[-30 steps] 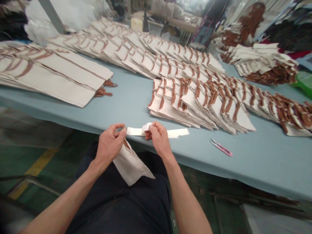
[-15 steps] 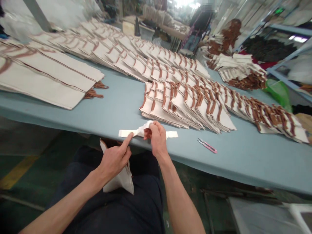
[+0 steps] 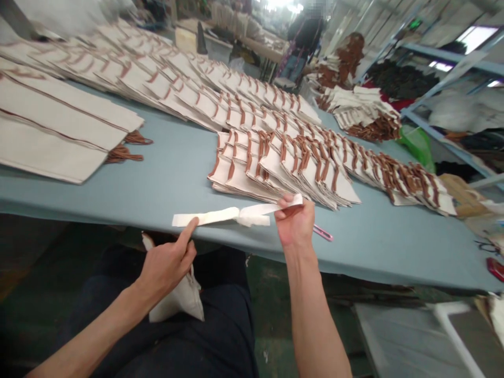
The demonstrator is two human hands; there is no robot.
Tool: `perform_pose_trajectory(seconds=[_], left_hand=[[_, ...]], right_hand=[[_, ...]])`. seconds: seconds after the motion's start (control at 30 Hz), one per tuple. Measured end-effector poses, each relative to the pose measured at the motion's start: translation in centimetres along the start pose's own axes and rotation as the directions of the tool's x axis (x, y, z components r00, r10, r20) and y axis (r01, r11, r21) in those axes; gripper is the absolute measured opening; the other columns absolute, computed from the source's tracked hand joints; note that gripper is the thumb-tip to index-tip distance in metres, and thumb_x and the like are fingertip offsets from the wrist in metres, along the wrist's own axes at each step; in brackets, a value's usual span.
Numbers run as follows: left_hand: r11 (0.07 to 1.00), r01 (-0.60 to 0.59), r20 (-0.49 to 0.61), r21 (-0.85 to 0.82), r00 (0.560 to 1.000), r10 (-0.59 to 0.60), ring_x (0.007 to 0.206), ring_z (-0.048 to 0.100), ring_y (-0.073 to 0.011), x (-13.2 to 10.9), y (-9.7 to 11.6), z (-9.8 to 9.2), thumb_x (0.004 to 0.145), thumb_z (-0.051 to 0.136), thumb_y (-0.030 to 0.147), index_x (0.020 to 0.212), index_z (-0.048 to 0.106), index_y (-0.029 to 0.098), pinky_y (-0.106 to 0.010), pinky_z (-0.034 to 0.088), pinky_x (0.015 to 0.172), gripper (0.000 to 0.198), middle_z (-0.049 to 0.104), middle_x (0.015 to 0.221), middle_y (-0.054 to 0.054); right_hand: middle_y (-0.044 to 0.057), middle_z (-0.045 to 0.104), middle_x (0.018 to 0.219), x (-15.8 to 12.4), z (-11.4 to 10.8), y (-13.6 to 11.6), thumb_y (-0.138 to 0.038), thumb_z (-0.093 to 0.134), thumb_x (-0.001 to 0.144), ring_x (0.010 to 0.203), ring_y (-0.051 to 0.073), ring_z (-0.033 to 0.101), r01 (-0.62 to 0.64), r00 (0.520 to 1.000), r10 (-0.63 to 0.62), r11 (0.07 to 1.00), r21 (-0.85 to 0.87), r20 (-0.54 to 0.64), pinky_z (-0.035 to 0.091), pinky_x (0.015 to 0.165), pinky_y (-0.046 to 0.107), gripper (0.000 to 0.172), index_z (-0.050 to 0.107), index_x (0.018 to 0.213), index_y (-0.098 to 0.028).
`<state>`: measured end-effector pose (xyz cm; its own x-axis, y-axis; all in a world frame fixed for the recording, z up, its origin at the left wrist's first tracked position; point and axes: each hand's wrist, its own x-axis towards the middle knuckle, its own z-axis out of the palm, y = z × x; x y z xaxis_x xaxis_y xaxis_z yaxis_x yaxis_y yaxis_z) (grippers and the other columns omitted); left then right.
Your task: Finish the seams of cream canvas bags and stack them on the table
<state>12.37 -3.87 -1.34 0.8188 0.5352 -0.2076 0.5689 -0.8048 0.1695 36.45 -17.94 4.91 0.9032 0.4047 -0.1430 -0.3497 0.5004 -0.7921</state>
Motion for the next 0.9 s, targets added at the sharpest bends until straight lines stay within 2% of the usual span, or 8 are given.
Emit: perform_pose_trajectory(seconds=[0.07, 0.17, 0.37, 0.53, 0.63, 0.77, 0.9], left_hand=[[1.000, 0.012, -0.002, 0.021, 1.000, -0.012, 0.080, 0.082, -0.0352, 0.0, 0.1, 0.0, 0.107, 0.042, 0.024, 0.169, 0.022, 0.016, -0.045, 0.064, 0.076, 0.065, 0.082, 0.083, -0.012], [0.999, 0.020, -0.008, 0.044, 1.000, -0.020, 0.078, 0.081, -0.0347, -0.1, 0.1, 0.1, 0.107, 0.042, 0.025, 0.169, 0.023, 0.016, -0.043, 0.064, 0.074, 0.065, 0.082, 0.082, -0.012], [0.998, 0.028, -0.012, 0.051, 1.000, -0.027, 0.077, 0.081, -0.0346, -0.1, 0.2, -0.2, 0.108, 0.041, 0.027, 0.169, 0.023, 0.016, -0.041, 0.062, 0.074, 0.064, 0.081, 0.078, -0.011], [0.999, 0.035, 0.010, 0.021, 0.999, -0.035, 0.080, 0.081, -0.0356, 0.0, 0.2, -0.6, 0.108, 0.039, 0.028, 0.169, 0.022, 0.017, -0.041, 0.060, 0.073, 0.064, 0.082, 0.080, -0.011], [0.997, -0.006, 0.002, -0.071, 1.000, 0.006, 0.083, 0.081, -0.0340, 0.1, -0.5, -0.2, 0.108, 0.038, 0.030, 0.169, 0.022, 0.016, -0.037, 0.057, 0.074, 0.064, 0.082, 0.083, -0.010], [0.973, -0.075, -0.096, -0.221, 0.994, 0.055, 0.084, 0.080, -0.0297, 0.2, -1.2, 0.4, 0.107, 0.036, 0.034, 0.168, 0.020, 0.009, -0.031, 0.053, 0.071, 0.068, 0.082, 0.085, -0.008], [0.929, -0.091, -0.178, -0.358, 0.984, 0.027, 0.082, 0.078, -0.0287, 0.1, -1.6, -0.2, 0.105, 0.038, 0.037, 0.165, 0.026, 0.008, -0.030, 0.048, 0.069, 0.068, 0.079, 0.077, -0.005]], right_hand=[[-0.012, 0.039, 0.054, 0.3, -0.5, -1.1, -0.019, 0.052, 0.076, 0.037, 0.005, 0.034, 0.029, 0.999, -0.028, 0.999, 0.013, -0.037, 0.023, 0.031, 0.011, 0.019, 0.035, 0.070, -0.024], [-0.013, 0.027, 0.053, 1.0, -1.5, -3.3, -0.017, 0.048, 0.076, 0.035, 0.005, 0.020, 0.092, 0.990, -0.091, 0.996, 0.008, -0.105, 0.014, 0.030, 0.013, 0.023, 0.029, 0.068, -0.024], [-0.013, 0.020, 0.052, 2.6, -4.0, -8.3, -0.014, 0.042, 0.076, 0.036, 0.005, 0.011, 0.170, 0.959, -0.175, 0.985, -0.043, -0.225, 0.006, 0.032, 0.016, 0.025, 0.022, 0.066, -0.024], [-0.012, 0.015, 0.053, 2.5, -4.9, -10.8, -0.010, 0.042, 0.076, 0.036, 0.005, 0.007, 0.137, 0.955, -0.156, 0.987, -0.089, -0.254, 0.003, 0.032, 0.017, 0.031, 0.017, 0.065, -0.023], [-0.011, 0.018, 0.054, 0.7, -3.8, -10.9, -0.010, 0.044, 0.077, 0.036, 0.005, 0.011, 0.119, 0.969, -0.140, 0.986, -0.115, -0.203, 0.007, 0.032, 0.017, 0.032, 0.018, 0.063, -0.023], [-0.011, 0.025, 0.055, -2.9, -0.3, -9.4, -0.014, 0.049, 0.082, 0.037, 0.006, 0.017, 0.087, 0.990, -0.103, 0.983, -0.163, -0.092, 0.013, 0.031, 0.015, 0.028, 0.031, 0.062, -0.023], [-0.012, 0.025, 0.054, -6.3, 3.9, -6.7, -0.033, 0.053, 0.094, 0.036, 0.006, 0.016, 0.045, 0.997, -0.030, 0.970, -0.238, 0.066, 0.019, 0.030, 0.014, 0.031, 0.044, 0.067, -0.023]])
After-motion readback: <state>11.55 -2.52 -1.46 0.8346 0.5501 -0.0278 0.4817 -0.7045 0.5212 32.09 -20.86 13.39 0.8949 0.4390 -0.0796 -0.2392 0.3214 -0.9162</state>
